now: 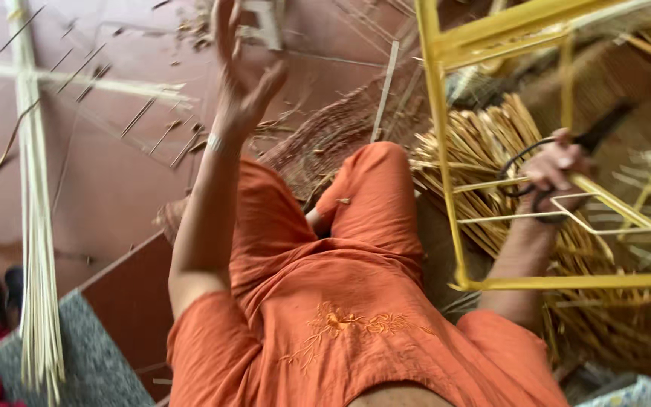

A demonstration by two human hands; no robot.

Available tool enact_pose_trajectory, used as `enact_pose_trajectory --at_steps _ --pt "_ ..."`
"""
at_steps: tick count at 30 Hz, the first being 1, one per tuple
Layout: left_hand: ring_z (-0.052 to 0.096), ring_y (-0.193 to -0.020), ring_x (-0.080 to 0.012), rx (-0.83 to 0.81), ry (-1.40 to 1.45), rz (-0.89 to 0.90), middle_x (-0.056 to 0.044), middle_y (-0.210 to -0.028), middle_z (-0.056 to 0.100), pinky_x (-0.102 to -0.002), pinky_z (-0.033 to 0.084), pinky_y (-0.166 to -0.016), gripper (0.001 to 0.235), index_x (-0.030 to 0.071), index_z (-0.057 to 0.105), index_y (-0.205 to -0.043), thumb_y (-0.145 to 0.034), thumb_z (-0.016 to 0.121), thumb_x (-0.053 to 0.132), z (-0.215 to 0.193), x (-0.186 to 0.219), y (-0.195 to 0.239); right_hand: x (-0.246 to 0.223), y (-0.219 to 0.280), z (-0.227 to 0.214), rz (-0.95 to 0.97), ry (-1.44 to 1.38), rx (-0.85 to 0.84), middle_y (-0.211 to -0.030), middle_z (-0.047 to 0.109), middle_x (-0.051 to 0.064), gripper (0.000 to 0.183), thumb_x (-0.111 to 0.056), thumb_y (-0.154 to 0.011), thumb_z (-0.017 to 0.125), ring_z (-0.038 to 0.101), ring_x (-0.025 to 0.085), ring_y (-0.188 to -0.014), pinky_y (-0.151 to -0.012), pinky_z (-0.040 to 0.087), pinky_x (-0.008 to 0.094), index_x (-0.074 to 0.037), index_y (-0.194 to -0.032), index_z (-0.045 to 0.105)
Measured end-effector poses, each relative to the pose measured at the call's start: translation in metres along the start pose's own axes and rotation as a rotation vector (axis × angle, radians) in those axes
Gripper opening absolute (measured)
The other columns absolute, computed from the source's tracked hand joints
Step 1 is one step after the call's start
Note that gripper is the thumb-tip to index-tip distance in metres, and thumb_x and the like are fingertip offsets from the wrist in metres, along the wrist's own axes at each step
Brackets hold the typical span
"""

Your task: The person sits on the floor and weaves a basket using dried plant strips. They use shears to trim excess material from the woven base and then proceed to interlace the strips into a yellow metal frame to form the basket's sides.

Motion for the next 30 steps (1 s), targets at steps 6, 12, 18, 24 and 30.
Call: enact_pose_trajectory --at_steps 6,12,18,24,30 --pt "0.065 -0.069 -0.0116 -0.004 -0.122 0.011 -0.006 -0.086 0.071 -0.029 0.054 -0.06 0.019 0.004 0.063 -0.118 -0.11 0.057 0.019 -0.011 -0.016 -0.052 0.118 -0.022 -0.024 0.201 -0.215 0.012 -0.093 0.075 0.011 0.034 -0.017 -0.118 0.049 0.055 0.007 -0.053 -0.053 0.046 0.021 0.012 -0.133 0.058" --pt "0.07 -0.059 -0.011 0.018 0.069 0.108 -0.006 -0.079 0.077 -0.03 0.057 -0.051 0.029 0.004 0.071 -0.102 -0.112 0.053 0.025 -0.006 0.005 -0.049 0.148 -0.002 -0.024 0.242 -0.225 0.279 -0.093 0.071 0.014 0.046 -0.027 -0.12 0.048 0.061 0.015 -0.067 -0.067 0.053 0.033 0.016 -0.136 0.054" --pt "0.055 -0.049 -0.0106 -0.018 0.618 -0.014 -0.005 -0.069 0.064 -0.032 0.047 -0.046 0.029 0.002 0.071 -0.1 -0.114 0.059 0.024 -0.029 0.073 0.017 0.125 -0.01 -0.035 0.353 0.479 0.666 -0.096 0.072 0.012 0.061 -0.05 -0.11 0.043 0.072 0.019 -0.077 -0.068 0.061 0.038 0.003 -0.132 0.06" --pt "0.032 -0.05 -0.0068 -0.117 0.953 -0.432 0.003 -0.065 0.041 -0.024 0.027 -0.042 0.02 0.007 0.064 -0.097 -0.112 0.058 0.018 -0.045 0.118 0.079 0.125 0.013 -0.035 0.262 0.791 0.687 -0.1 0.075 0.014 0.059 -0.056 -0.109 0.048 0.068 0.017 -0.069 -0.06 0.058 0.032 -0.002 -0.129 0.061" --pt "0.03 -0.05 -0.0058 0.058 1.076 -0.569 0.003 -0.062 0.037 -0.024 0.023 -0.043 0.026 0.003 0.067 -0.099 -0.112 0.057 0.023 -0.056 0.067 0.129 0.149 0.046 -0.032 0.236 0.637 0.64 -0.1 0.071 0.009 0.054 -0.049 -0.11 0.06 0.06 0.014 -0.068 -0.057 0.05 0.029 -0.002 -0.137 0.062"
Point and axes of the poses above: each hand's wrist, its own y-axis away from the middle knuckle, its own z-axis out of the palm, x = y × z, the point moved 4 cm from there along -y, towards the middle knuckle
